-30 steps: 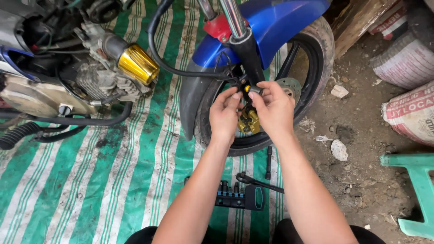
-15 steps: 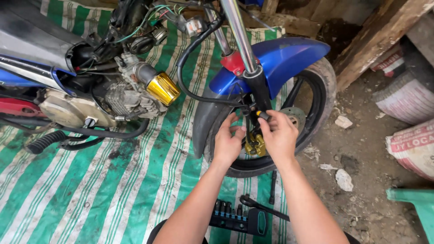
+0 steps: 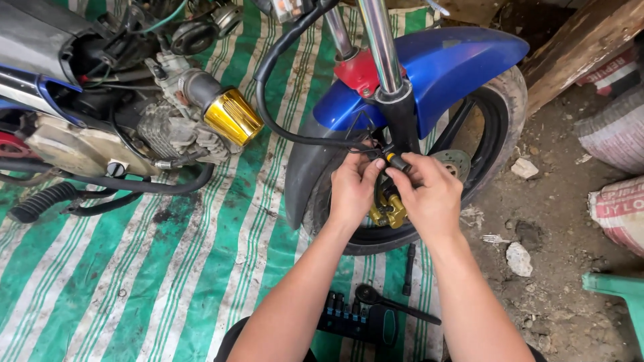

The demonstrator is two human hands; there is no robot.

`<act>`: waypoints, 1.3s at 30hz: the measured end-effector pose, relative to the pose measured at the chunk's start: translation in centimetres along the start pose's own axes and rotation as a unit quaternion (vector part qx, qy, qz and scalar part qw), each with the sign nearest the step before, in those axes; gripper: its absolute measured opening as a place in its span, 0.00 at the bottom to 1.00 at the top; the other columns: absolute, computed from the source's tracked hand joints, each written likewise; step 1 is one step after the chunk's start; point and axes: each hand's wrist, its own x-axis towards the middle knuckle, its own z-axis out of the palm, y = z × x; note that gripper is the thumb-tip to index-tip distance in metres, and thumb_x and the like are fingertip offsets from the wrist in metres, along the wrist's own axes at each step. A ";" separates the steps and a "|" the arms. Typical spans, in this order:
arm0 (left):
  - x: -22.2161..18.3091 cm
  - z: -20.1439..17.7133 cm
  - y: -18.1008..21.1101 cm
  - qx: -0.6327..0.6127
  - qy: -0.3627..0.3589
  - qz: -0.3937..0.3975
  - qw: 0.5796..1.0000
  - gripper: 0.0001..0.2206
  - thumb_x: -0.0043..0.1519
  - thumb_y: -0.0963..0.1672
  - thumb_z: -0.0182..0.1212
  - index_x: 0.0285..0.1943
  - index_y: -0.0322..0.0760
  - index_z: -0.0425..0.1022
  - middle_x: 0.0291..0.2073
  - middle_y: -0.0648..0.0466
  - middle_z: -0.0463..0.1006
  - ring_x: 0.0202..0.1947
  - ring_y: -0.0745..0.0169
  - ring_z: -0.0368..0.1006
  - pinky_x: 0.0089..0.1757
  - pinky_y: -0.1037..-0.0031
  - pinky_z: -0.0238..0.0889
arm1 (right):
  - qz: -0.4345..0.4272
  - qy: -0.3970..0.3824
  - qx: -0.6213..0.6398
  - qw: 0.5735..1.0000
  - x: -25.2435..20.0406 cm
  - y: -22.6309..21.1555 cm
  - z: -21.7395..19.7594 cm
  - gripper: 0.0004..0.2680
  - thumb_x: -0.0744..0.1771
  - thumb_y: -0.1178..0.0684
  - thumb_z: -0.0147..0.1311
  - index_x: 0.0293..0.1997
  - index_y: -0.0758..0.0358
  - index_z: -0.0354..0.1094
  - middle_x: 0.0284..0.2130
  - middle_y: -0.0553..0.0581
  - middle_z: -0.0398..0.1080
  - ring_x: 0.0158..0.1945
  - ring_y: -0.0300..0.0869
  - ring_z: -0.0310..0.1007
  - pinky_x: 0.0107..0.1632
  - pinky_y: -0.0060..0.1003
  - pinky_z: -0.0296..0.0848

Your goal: Removing the front brake caliper from a motorcycle using a socket wrench and manual manipulation.

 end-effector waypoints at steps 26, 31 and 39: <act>0.8 -1.2 2.0 0.069 -0.052 -0.023 0.996 0.14 0.73 0.44 0.64 0.66 0.33 0.81 0.41 0.44 0.90 0.49 0.42 0.87 0.48 0.51 0.80 | 0.131 -0.071 -0.024 0.988 -0.3 -2.1 0.2 0.10 0.72 0.50 0.66 0.52 0.67 0.76 0.27 0.59 0.79 0.28 0.55 0.84 0.27 0.45 0.78; 0.9 -1.3 2.6 0.082 -0.062 -0.032 0.994 0.14 0.73 0.45 0.65 0.63 0.35 0.82 0.40 0.45 0.91 0.49 0.44 0.88 0.48 0.52 0.79 | 0.048 -0.047 -0.054 0.996 0.7 -3.1 -0.3 0.07 0.69 0.58 0.68 0.52 0.62 0.79 0.30 0.58 0.80 0.32 0.54 0.85 0.30 0.44 0.81; 0.8 -1.5 3.1 0.091 -0.073 -0.042 0.992 0.11 0.73 0.44 0.63 0.61 0.34 0.82 0.41 0.45 0.90 0.51 0.43 0.87 0.50 0.52 0.77 | 0.127 -0.100 -0.014 0.987 -0.4 -1.0 -0.2 0.12 0.70 0.47 0.66 0.55 0.62 0.77 0.25 0.54 0.79 0.29 0.51 0.84 0.30 0.44 0.80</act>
